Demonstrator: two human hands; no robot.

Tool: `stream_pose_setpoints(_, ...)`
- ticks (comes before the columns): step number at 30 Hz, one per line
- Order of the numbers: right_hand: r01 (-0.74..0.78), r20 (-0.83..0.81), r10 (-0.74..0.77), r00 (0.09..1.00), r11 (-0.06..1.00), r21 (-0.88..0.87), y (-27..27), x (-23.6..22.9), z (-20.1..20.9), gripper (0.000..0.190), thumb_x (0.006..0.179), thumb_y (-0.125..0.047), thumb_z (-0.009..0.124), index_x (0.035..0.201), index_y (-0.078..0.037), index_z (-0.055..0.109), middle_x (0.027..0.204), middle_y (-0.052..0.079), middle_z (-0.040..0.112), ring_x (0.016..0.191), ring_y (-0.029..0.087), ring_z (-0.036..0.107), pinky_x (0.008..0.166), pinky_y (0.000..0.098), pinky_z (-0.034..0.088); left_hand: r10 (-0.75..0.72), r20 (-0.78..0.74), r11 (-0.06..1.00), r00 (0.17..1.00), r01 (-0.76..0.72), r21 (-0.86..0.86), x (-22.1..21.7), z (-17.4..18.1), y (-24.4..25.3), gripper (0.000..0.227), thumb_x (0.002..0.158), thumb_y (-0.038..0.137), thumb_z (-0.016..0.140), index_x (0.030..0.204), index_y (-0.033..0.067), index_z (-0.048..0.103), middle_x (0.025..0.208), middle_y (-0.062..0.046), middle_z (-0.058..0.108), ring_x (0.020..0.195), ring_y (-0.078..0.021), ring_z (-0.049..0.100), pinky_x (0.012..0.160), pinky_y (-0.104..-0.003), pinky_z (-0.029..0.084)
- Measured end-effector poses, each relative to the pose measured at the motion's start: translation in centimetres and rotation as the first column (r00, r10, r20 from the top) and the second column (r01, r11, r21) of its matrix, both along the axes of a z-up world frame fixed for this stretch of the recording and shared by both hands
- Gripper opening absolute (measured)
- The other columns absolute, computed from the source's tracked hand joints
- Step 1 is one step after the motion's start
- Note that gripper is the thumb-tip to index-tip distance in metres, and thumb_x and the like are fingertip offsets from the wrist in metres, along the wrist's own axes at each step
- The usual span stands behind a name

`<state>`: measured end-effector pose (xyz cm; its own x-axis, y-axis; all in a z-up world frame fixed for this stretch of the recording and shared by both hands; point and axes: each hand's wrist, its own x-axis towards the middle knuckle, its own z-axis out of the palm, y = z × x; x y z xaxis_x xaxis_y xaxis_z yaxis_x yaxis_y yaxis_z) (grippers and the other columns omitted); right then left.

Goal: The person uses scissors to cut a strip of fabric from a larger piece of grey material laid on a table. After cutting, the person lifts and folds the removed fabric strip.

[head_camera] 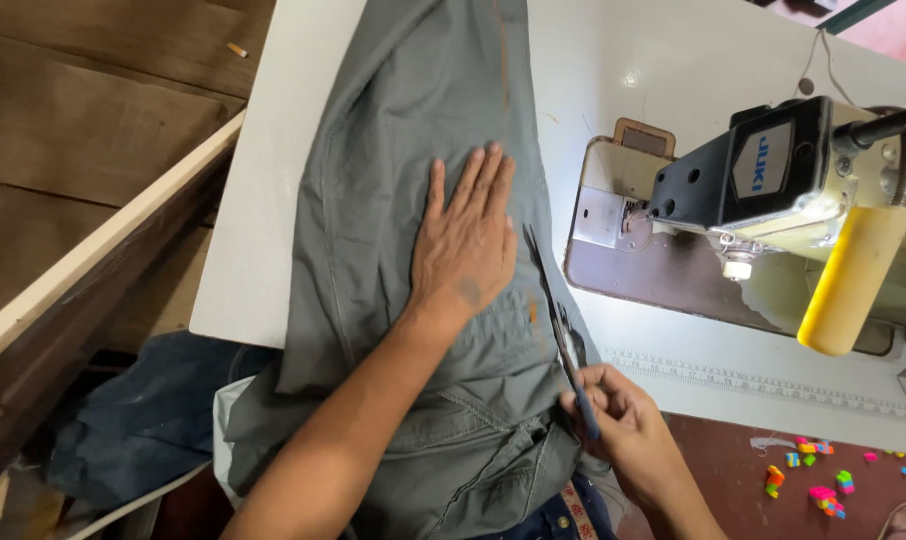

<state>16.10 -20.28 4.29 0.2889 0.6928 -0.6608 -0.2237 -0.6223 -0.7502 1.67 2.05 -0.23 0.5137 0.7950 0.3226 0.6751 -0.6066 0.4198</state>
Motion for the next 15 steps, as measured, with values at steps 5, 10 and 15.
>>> stream_pose_setpoints(5,0.028,-0.049,-0.034,0.998,0.993,-0.118,-4.0,0.5,-1.0,0.013,0.094,-0.004,0.075,0.096,-0.001,0.063,0.062,0.000,0.030,0.053,0.012,0.026,0.050,0.0291,0.026,0.000,-0.004,0.983,1.000,0.000,-0.182,-0.8,0.7,-3.2,0.066,0.102,0.034,0.043,0.160,0.0062,0.029,0.168,-0.011,0.029,0.156,-0.0253,0.023,0.129,-0.052,0.005)
stream_pose_setpoints(10,0.057,-0.066,-0.065,0.996,0.992,-0.112,-3.6,0.1,0.0,0.015,0.095,-0.003,0.074,0.094,0.002,0.060,0.062,0.002,0.028,0.050,0.014,0.026,0.047,0.0312,0.023,0.051,0.357,0.994,0.933,-0.013,-0.107,-3.4,-1.9,6.9,0.061,0.101,0.025,0.061,0.150,-0.0045,0.041,0.158,-0.029,0.042,0.146,-0.0425,0.044,0.121,-0.050,0.034)
stream_pose_setpoints(15,0.083,-0.118,-0.098,0.988,0.988,-0.128,-3.5,0.8,-1.2,0.013,0.095,0.003,0.074,0.095,0.005,0.061,0.058,0.007,0.032,0.045,0.022,0.032,0.049,0.0379,0.026,0.561,0.481,0.814,0.674,-0.343,-0.469,-7.1,1.9,12.9,0.068,0.103,0.028,0.057,0.160,0.0057,0.026,0.170,-0.019,0.009,0.155,-0.0383,0.031,0.120,-0.046,0.036)
